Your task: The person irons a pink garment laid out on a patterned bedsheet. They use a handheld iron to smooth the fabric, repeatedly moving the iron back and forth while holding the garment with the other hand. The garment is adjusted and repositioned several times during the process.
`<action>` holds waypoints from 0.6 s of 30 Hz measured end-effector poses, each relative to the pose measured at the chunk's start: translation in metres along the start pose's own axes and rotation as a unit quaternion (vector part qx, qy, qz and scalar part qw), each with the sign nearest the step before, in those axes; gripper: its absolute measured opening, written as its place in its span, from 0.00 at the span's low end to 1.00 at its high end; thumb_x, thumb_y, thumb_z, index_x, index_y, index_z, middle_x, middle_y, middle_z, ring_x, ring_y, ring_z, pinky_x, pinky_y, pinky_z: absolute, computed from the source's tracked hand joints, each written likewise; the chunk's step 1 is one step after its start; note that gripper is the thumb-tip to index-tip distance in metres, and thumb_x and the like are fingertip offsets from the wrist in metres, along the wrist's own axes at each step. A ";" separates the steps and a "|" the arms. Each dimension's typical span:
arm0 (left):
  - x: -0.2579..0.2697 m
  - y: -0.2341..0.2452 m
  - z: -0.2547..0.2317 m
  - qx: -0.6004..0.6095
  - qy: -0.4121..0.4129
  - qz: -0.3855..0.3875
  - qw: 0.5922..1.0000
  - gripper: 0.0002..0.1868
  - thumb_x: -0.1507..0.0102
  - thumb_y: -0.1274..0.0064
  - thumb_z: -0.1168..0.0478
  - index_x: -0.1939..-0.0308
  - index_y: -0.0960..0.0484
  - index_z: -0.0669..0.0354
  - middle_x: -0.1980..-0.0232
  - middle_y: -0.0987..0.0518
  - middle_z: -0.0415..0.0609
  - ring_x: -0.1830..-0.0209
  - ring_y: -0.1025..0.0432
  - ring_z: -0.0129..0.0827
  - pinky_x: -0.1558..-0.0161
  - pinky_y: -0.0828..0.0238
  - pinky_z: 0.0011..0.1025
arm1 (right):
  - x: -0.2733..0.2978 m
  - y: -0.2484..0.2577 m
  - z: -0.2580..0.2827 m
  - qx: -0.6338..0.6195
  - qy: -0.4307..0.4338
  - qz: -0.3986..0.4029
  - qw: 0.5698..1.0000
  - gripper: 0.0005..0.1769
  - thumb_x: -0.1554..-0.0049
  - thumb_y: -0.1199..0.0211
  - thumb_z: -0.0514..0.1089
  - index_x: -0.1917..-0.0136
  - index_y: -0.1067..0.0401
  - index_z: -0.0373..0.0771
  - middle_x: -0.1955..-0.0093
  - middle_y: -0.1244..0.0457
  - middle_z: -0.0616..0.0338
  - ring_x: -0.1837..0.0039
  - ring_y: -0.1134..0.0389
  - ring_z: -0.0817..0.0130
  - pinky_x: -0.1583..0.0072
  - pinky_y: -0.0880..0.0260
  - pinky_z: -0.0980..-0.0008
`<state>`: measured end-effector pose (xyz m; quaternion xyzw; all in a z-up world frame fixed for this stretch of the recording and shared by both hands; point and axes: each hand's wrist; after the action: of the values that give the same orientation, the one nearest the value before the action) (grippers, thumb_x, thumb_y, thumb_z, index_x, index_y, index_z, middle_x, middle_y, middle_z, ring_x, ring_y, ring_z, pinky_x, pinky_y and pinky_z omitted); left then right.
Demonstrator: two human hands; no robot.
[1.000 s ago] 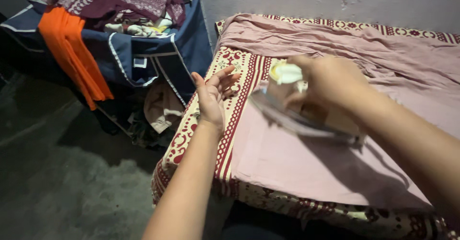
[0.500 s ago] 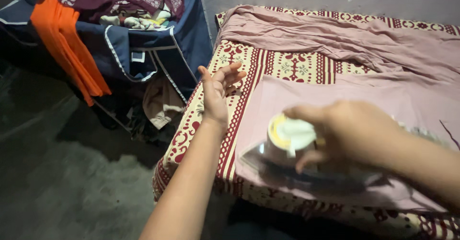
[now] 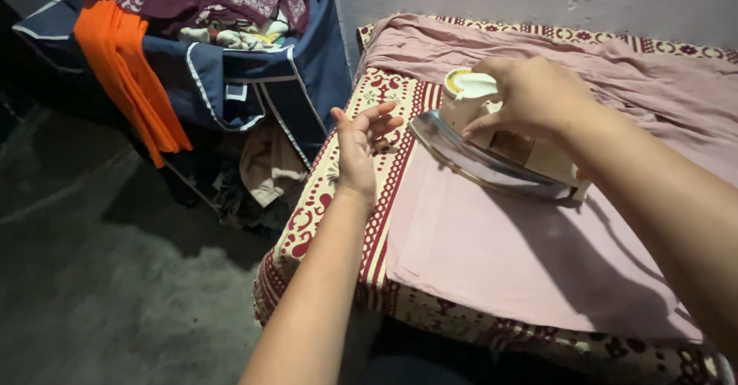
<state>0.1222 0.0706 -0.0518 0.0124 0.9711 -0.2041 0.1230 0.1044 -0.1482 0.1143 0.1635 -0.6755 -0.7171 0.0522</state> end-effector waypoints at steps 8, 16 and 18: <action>-0.001 0.003 -0.001 0.032 0.012 -0.003 0.999 0.56 0.36 0.89 0.22 0.37 0.22 0.63 0.49 0.17 0.52 0.48 0.27 0.33 0.47 0.34 0.30 | 0.083 0.007 0.016 -0.009 -0.028 0.215 0.976 0.53 0.67 0.20 0.68 0.29 0.34 0.68 0.56 0.27 0.61 0.56 0.24 0.64 0.53 0.23 0.64; -0.002 0.005 0.001 0.056 0.017 -0.013 0.998 0.56 0.36 0.89 0.22 0.39 0.22 0.64 0.51 0.17 0.51 0.49 0.27 0.32 0.47 0.35 0.31 | 0.089 0.002 0.012 0.089 0.009 0.203 0.975 0.54 0.63 0.32 0.74 0.23 0.38 0.66 0.69 0.32 0.61 0.63 0.28 0.63 0.59 0.29 0.65; -0.003 0.005 0.002 0.053 0.009 -0.018 0.998 0.56 0.36 0.89 0.22 0.39 0.22 0.64 0.51 0.18 0.51 0.49 0.27 0.31 0.46 0.36 0.30 | 0.055 0.000 0.010 0.078 -0.037 0.178 0.980 0.55 0.60 0.31 0.72 0.21 0.40 0.62 0.64 0.31 0.58 0.61 0.27 0.61 0.58 0.27 0.63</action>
<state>0.1257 0.0744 -0.0549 0.0029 0.9602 -0.2569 0.1094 0.0499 -0.1548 0.1061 0.0170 -0.7488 -0.6473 0.1413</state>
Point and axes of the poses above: each hand's wrist, its own x-axis away from the middle knuckle, its own y-axis out of the back of the hand, z = x × y
